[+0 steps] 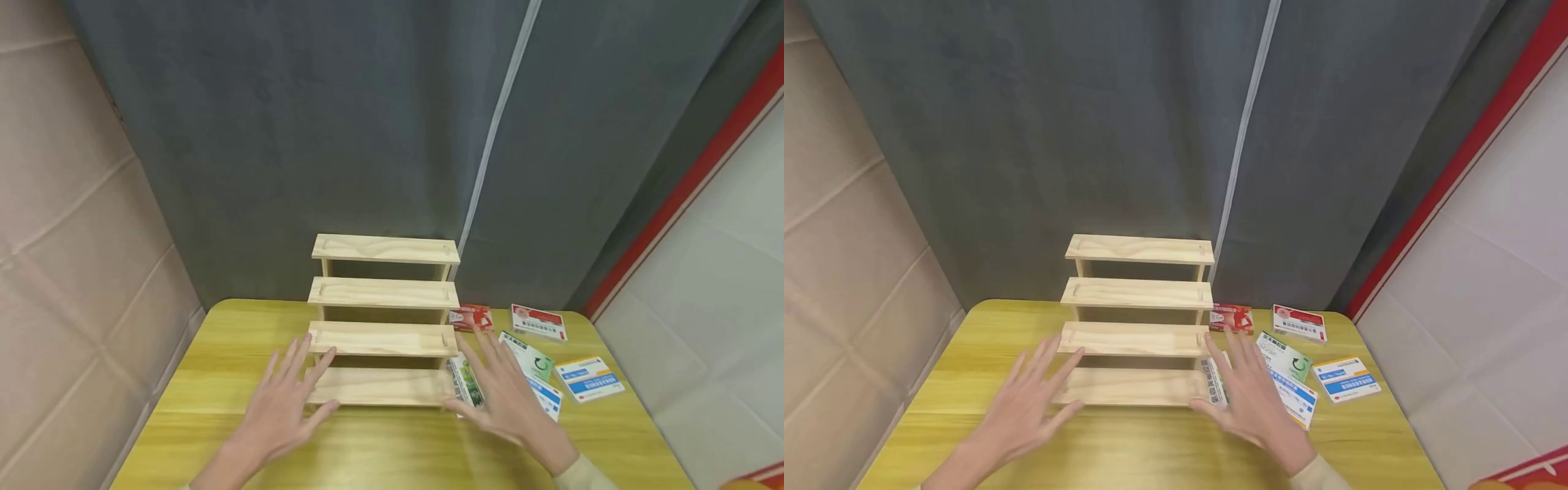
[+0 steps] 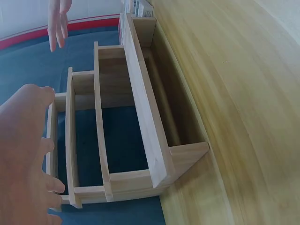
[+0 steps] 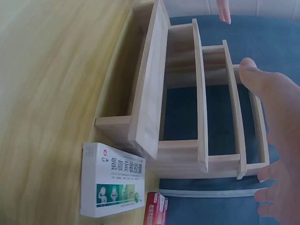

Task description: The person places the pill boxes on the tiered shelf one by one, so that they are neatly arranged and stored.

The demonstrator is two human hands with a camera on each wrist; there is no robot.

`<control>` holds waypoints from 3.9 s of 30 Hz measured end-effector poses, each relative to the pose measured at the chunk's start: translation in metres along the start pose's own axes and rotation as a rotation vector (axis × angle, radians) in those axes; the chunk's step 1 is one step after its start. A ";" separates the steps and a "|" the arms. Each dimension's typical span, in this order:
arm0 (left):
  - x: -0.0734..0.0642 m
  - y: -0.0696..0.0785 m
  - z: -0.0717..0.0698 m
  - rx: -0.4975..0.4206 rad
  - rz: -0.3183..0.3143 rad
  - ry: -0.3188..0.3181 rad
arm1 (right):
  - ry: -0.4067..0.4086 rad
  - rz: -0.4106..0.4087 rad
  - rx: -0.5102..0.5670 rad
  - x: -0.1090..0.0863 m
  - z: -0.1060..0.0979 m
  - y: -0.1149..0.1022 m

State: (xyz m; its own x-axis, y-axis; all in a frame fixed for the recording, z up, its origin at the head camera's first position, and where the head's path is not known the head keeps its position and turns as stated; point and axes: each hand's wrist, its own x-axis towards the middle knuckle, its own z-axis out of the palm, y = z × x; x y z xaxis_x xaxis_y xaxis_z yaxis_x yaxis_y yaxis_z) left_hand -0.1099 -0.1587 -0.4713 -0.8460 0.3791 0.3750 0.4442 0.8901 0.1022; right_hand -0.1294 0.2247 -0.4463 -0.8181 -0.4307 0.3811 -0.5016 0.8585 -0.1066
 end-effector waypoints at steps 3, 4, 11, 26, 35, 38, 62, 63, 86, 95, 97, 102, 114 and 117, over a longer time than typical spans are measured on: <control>-0.003 -0.003 0.002 -0.005 -0.014 0.016 | 0.011 0.022 0.004 -0.006 0.002 0.002; -0.005 -0.003 0.003 -0.007 -0.018 0.023 | 0.016 0.025 0.002 -0.008 0.003 0.003; -0.015 -0.006 0.012 -0.013 -0.037 0.080 | 0.052 0.028 -0.012 -0.021 0.011 0.007; -0.026 0.000 0.024 -0.104 -0.133 0.051 | 0.075 0.100 0.047 -0.039 0.026 0.013; -0.031 -0.005 0.040 -0.209 -0.212 -0.027 | 0.111 0.103 0.050 -0.052 0.038 0.016; -0.033 -0.007 0.046 -0.235 -0.227 -0.030 | 0.110 0.124 0.049 -0.057 0.043 0.015; -0.039 -0.023 0.078 -0.423 -0.320 -0.077 | -0.008 0.373 0.115 -0.075 0.082 -0.002; -0.038 -0.023 0.079 -0.432 -0.324 -0.079 | 0.001 0.371 0.114 -0.075 0.084 -0.002; -0.031 -0.029 0.103 -0.685 -0.457 -0.114 | 0.117 0.466 0.121 -0.066 0.115 -0.008; -0.032 -0.026 0.107 -0.716 -0.474 -0.038 | 0.103 0.524 0.120 -0.062 0.121 -0.009; -0.032 -0.025 0.108 -0.726 -0.487 -0.031 | 0.094 0.546 0.125 -0.062 0.122 -0.010; -0.032 -0.021 0.111 -0.772 -0.536 -0.031 | 0.104 0.602 0.128 -0.061 0.125 -0.011; -0.033 -0.017 0.116 -0.837 -0.569 0.007 | 0.216 0.724 0.162 -0.066 0.133 -0.015; -0.034 -0.017 0.117 -0.850 -0.569 0.017 | 0.293 0.731 0.162 -0.068 0.137 -0.015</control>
State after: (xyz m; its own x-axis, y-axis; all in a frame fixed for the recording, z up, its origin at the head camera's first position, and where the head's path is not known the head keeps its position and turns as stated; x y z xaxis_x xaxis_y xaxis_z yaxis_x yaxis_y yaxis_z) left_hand -0.1238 -0.1570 -0.5938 -0.9954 -0.0538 0.0791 0.0456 0.4605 0.8865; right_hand -0.1044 0.2032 -0.5963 -0.8594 0.3349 0.3864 0.0798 0.8342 -0.5456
